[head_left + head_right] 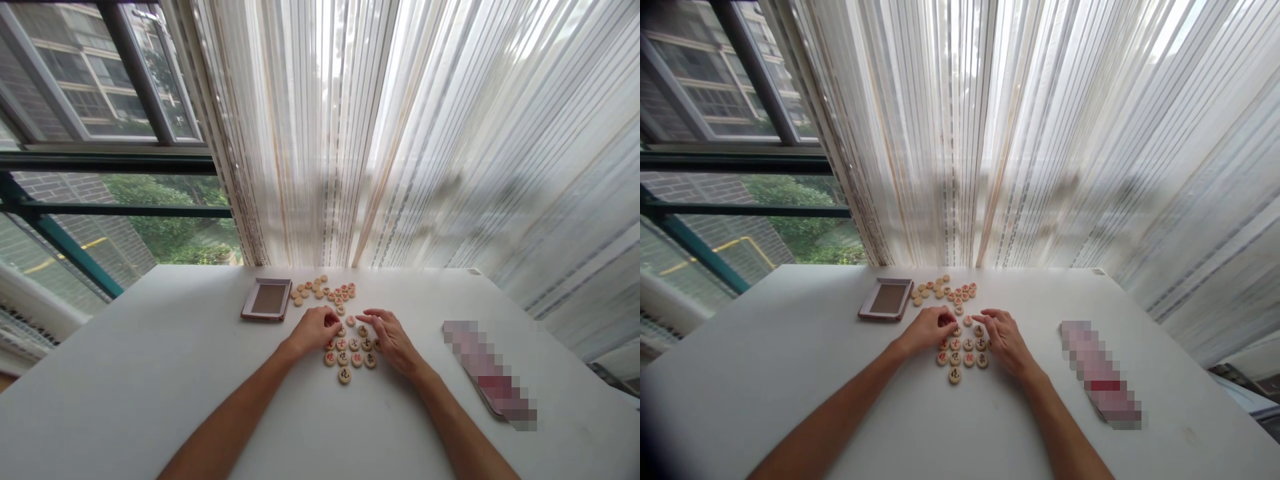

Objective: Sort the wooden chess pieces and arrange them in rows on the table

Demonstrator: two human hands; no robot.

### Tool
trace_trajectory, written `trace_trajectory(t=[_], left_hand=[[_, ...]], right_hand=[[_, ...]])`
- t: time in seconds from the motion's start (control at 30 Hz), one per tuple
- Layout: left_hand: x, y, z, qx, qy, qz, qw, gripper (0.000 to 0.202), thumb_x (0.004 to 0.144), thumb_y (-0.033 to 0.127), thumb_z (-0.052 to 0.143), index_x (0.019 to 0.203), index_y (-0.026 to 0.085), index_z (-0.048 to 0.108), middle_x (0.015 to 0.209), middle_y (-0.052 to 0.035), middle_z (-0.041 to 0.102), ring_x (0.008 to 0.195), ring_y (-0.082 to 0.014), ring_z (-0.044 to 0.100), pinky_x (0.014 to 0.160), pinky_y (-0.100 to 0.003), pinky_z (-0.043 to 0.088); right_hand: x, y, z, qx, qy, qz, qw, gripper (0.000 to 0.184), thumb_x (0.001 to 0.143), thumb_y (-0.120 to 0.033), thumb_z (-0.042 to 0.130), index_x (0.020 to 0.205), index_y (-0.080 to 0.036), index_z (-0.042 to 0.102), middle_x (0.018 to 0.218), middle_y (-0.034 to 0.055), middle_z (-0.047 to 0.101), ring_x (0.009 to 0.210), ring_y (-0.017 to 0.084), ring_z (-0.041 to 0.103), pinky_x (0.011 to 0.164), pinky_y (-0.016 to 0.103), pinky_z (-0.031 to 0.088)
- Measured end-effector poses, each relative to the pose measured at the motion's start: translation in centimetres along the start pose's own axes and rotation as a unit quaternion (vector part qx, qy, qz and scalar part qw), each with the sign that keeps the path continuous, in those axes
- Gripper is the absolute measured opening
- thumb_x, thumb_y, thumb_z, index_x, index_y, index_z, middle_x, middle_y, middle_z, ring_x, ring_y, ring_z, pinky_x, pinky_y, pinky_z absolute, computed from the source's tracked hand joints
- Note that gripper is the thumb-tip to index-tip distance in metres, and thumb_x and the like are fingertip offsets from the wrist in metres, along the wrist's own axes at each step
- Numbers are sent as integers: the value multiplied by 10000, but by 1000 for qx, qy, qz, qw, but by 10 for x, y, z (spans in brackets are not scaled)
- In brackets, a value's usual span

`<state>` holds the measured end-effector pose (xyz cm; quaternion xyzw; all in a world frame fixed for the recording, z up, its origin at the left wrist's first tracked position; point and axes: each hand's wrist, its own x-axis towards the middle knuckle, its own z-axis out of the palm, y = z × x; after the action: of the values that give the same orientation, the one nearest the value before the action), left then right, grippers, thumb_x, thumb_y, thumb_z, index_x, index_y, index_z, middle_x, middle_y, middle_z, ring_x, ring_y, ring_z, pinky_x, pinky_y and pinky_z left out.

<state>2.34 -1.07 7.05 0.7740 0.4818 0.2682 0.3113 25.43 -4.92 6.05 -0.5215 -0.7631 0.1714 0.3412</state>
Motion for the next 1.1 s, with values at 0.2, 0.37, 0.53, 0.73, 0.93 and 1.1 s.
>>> trace_trajectory(t=[0.2,0.37,0.53,0.73,0.93,1.1], left_hand=[[1,4,-5,-13,3,5,1000,229,820,341,604,845,157,738,774,-52,743,694,-186,668,648,-257,490],[4,9,-40,-33,21,11,999,289,874,380,541,935,166,727,790,-47,734,672,-173,653,602,-247,486],[5,8,-73,-48,68,-22,996,309,848,403,575,954,156,727,806,-60,729,681,-184,655,586,-250,485],[0,4,-71,6,-14,21,1000,286,795,441,646,863,183,749,819,-55,737,733,-194,664,646,-251,480],[-7,-2,-51,55,-158,0,986,301,729,491,695,756,192,703,722,-23,720,647,-177,644,524,-222,399],[-8,-7,-37,129,-140,-22,981,335,658,525,732,687,203,644,665,0,679,590,-167,593,471,-230,318]], right_hand=[[0,-1,2,-62,-38,-7,997,484,1040,-415,222,1229,-367,665,1283,22,610,1213,241,499,1065,468,364],[1,0,3,-65,-41,-4,997,501,1042,-410,200,1240,-361,658,1283,27,609,1214,241,498,1058,461,365],[1,1,4,-62,-35,-7,997,506,1042,-412,199,1233,-355,665,1265,32,619,1205,240,512,1050,447,374],[0,2,5,-65,-40,-10,997,505,1041,-417,203,1230,-359,667,1266,35,618,1212,250,508,1050,451,369],[0,0,4,-64,-48,-1,997,493,1043,-418,203,1253,-374,647,1284,28,608,1233,254,481,1065,472,348],[-1,-1,4,-62,-44,-4,997,484,1045,-413,216,1256,-361,648,1276,34,608,1224,253,487,1064,466,353]])
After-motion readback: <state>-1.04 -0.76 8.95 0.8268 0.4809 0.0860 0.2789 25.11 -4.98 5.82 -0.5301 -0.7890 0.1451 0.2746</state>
